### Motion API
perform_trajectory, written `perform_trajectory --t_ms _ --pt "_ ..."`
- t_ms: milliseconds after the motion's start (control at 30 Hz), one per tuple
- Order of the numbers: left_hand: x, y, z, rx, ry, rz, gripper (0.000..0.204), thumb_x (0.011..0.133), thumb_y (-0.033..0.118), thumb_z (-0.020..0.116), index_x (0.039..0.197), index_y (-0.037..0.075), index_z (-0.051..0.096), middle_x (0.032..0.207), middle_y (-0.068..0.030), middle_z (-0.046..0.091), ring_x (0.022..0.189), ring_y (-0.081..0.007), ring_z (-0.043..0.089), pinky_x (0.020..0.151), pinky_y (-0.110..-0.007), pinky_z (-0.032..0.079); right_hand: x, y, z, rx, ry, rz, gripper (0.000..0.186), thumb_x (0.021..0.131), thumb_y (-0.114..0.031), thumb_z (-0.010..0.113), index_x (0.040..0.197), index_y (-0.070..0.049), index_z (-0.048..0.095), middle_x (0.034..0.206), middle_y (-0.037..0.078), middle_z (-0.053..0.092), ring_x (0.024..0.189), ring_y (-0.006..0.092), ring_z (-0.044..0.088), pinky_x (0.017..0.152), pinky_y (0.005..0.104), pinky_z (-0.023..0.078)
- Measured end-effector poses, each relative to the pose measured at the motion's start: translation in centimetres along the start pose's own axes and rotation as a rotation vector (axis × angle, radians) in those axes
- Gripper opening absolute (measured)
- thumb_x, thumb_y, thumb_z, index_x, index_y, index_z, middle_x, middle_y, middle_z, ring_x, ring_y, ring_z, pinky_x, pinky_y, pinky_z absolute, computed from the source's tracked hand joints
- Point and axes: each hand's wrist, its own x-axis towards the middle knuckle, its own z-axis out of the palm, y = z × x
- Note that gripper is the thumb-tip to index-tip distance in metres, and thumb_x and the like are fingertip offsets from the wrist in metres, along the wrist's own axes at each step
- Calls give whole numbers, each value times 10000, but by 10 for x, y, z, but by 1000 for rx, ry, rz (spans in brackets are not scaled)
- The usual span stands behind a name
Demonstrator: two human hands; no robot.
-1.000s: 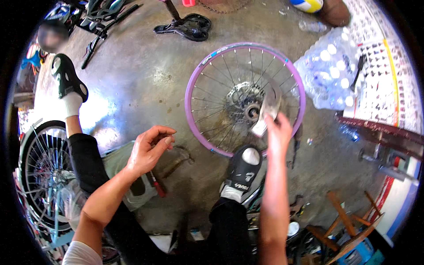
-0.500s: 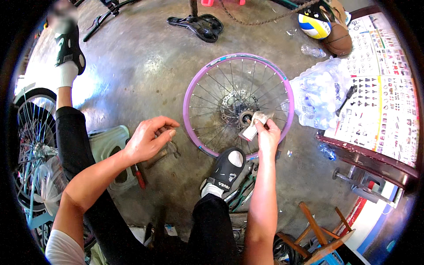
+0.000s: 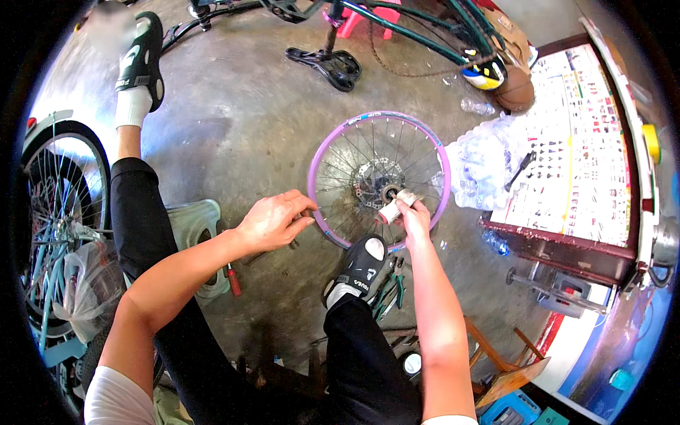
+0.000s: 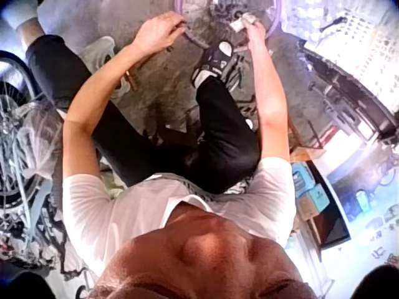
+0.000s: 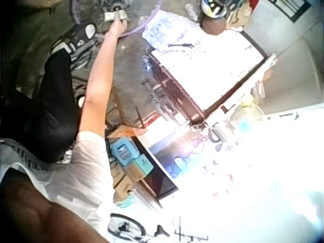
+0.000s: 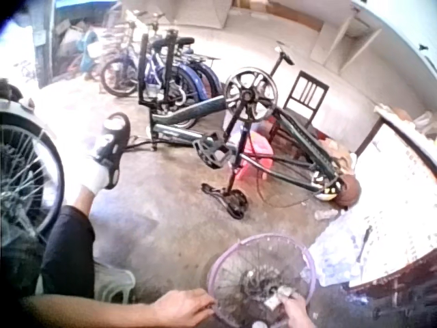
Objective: The person cleans a bicycle hub with a cloth and then uses a hammer and a punch to drive a component into or out of the hub assembly.
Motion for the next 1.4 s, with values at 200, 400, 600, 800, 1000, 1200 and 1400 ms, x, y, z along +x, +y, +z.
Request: perform_trajectory --t_ms 200,400,600,800,1000,1200,1400 --pt "1 -4 -18 53 -15 -29 240 974 243 653 1128 60 674 1098 -138 688 964 -380 706 806 -505 580 5 5 9 95 29 -3 298 949 -105 742 1234 -29 707 1130 84 745 957 214 737 791 370 624" --pt "1 -9 -23 77 30 -42 230 983 238 649 1142 73 671 1068 -124 679 932 -362 698 789 -488 571 8 10 23 162 47 -65 323 919 -153 781 1196 -7 704 1088 79 742 949 209 734 769 368 619" --pt "3 -10 -15 102 53 -58 249 970 233 663 1163 76 667 1121 -136 666 941 -374 699 794 -490 573 4 8 25 -15 99 -128 358 880 -130 770 1196 22 698 1073 81 744 952 178 700 832 322 544" --pt "6 -22 -7 109 116 -100 274 957 220 681 1189 76 664 1149 -144 655 965 -373 707 821 -488 578 -22 32 27 -73 -2 -178 363 888 -133 771 1200 35 694 1100 88 747 954 171 687 852 312 524" --pt "13 -35 10 35 55 -198 333 952 253 691 1233 79 650 1198 -157 645 990 -382 712 859 -496 584 -30 53 20 119 15 -156 326 918 -132 756 1204 10 692 1111 81 730 976 173 686 861 328 545" --pt "40 -44 41 212 292 -271 578 953 278 709 1451 76 496 1227 -238 594 1138 -425 642 938 -507 541 -35 66 14 381 -83 -69 279 989 -114 716 1235 8 666 1150 102 719 1018 214 714 906 391 597" --pt "94 -54 75 122 263 -471 731 971 355 678 1548 28 372 1339 -269 564 1221 -462 591 1028 -528 510 -43 68 5 337 -85 -77 237 1024 -173 686 1207 -24 674 1110 81 728 959 185 714 791 332 582"
